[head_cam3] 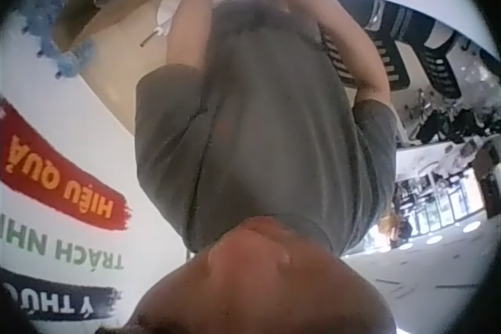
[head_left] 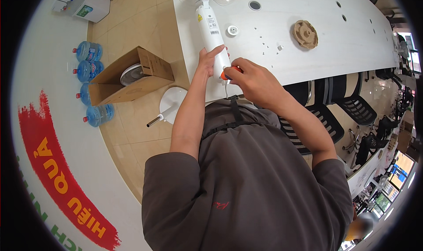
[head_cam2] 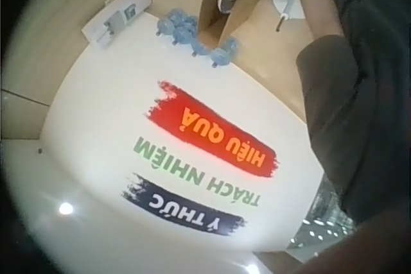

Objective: Repairing or assembling a white electric fan using a screwdriver on an office desk.

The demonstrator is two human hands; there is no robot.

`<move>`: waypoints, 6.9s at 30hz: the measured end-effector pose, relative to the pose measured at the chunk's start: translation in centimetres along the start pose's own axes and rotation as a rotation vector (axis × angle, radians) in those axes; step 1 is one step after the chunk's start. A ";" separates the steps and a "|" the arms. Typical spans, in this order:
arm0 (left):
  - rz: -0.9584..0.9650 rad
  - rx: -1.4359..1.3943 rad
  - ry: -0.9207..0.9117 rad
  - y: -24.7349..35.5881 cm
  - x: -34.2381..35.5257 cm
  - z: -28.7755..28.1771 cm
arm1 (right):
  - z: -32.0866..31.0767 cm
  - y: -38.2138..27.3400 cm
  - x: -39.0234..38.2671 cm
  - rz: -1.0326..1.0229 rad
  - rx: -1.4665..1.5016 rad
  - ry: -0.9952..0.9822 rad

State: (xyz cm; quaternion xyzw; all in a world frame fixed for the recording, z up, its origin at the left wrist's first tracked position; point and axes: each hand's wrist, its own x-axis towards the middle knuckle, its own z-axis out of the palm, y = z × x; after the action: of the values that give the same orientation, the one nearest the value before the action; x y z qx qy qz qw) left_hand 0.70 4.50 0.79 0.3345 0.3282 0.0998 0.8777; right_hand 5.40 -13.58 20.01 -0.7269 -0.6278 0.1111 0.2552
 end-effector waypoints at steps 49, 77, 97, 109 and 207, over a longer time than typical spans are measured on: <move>0.032 -0.032 0.046 -0.3 -0.5 0.7 | 0.0 1.1 1.3 -0.038 0.059 -0.035; 0.036 0.004 0.187 -0.6 -0.6 1.8 | -0.2 1.7 1.9 -0.073 0.089 0.069; 0.037 0.020 0.090 -1.1 0.3 1.0 | -1.2 1.7 2.1 0.125 0.032 -0.215; 0.071 0.064 0.107 -1.1 -0.2 1.6 | -1.1 1.6 2.1 0.026 -0.079 -0.205; 0.007 -0.003 0.056 -1.3 -1.3 1.0 | -3.3 -0.2 -0.1 0.111 0.101 -0.128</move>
State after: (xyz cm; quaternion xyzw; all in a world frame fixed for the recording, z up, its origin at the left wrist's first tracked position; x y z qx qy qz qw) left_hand 0.33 2.47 1.15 0.3315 0.3515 0.1129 0.8682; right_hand 6.78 -14.46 22.92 -0.7384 -0.5951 0.2026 0.2442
